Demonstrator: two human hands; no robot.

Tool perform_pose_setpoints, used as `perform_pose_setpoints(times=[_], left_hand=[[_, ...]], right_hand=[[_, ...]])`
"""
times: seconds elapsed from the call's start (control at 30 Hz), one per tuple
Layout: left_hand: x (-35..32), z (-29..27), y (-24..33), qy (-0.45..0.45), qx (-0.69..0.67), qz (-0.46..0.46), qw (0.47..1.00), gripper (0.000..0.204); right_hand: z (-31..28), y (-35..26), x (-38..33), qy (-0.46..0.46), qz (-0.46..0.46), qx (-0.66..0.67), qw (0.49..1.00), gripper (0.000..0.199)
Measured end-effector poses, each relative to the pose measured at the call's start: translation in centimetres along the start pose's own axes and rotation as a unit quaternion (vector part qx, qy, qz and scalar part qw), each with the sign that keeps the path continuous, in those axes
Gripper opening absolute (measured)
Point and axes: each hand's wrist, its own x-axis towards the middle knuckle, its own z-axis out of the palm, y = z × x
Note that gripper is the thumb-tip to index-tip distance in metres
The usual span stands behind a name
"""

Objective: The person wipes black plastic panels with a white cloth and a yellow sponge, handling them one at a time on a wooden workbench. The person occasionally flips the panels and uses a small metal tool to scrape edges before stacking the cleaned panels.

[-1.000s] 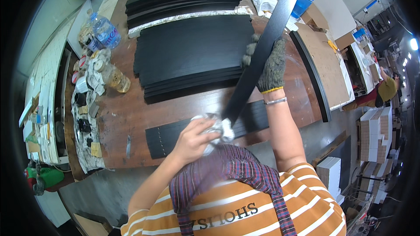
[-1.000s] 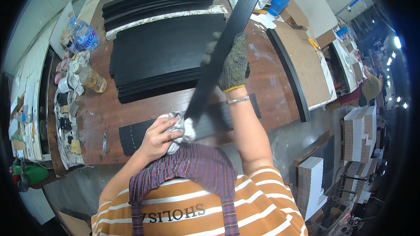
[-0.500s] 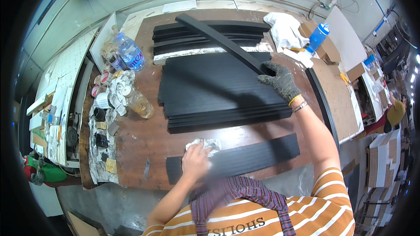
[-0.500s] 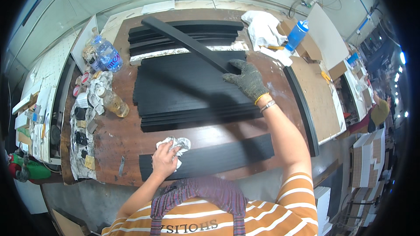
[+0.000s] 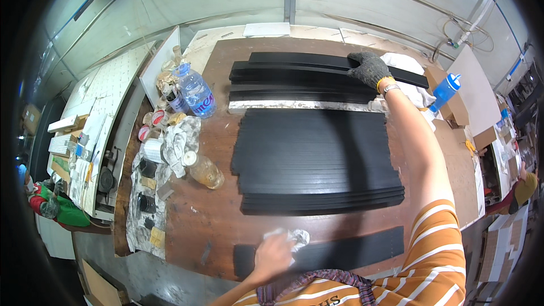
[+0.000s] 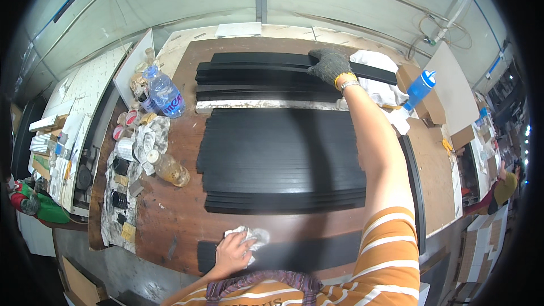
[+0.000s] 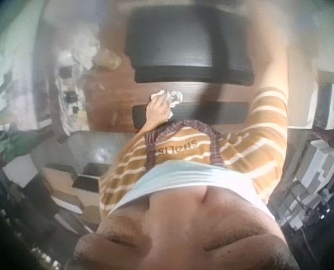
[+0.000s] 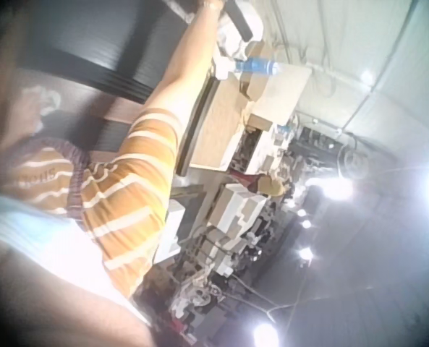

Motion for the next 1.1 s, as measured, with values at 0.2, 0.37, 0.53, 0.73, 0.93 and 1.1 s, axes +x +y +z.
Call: perform_pose_setpoints(times=[0.2,0.37,0.53,0.73,0.93,1.1], left_hand=[[0.4,-0.3,0.0,-0.029,-0.041,-0.039,0.998,0.036],[0.6,-0.5,-0.1,-0.027,-0.076,-0.045,0.996,0.036],[0.7,-0.6,-0.2,-0.029,-0.058,-0.042,0.997,0.046],[0.9,-0.8,0.0,-0.031,-0.063,-0.045,0.996,0.049],[1.0,-0.8,0.1,-0.024,-0.06,-0.047,0.997,0.039],[1.0,-0.9,0.1,-0.031,-0.065,-0.048,0.996,0.041]], right_hand=[[2.9,-1.3,4.5,-0.047,-0.028,0.049,0.997,0.061],[4.8,-1.8,6.2,-0.075,-0.017,0.055,0.995,0.061],[6.3,-2.0,6.6,-0.073,-0.028,0.062,0.995,0.061],[7.0,-2.1,6.7,-0.083,-0.038,0.074,0.993,0.061],[7.2,-2.2,6.9,-0.069,-0.054,0.059,0.994,0.061],[7.7,-2.3,7.6,-0.081,-0.054,0.061,0.993,0.061]])
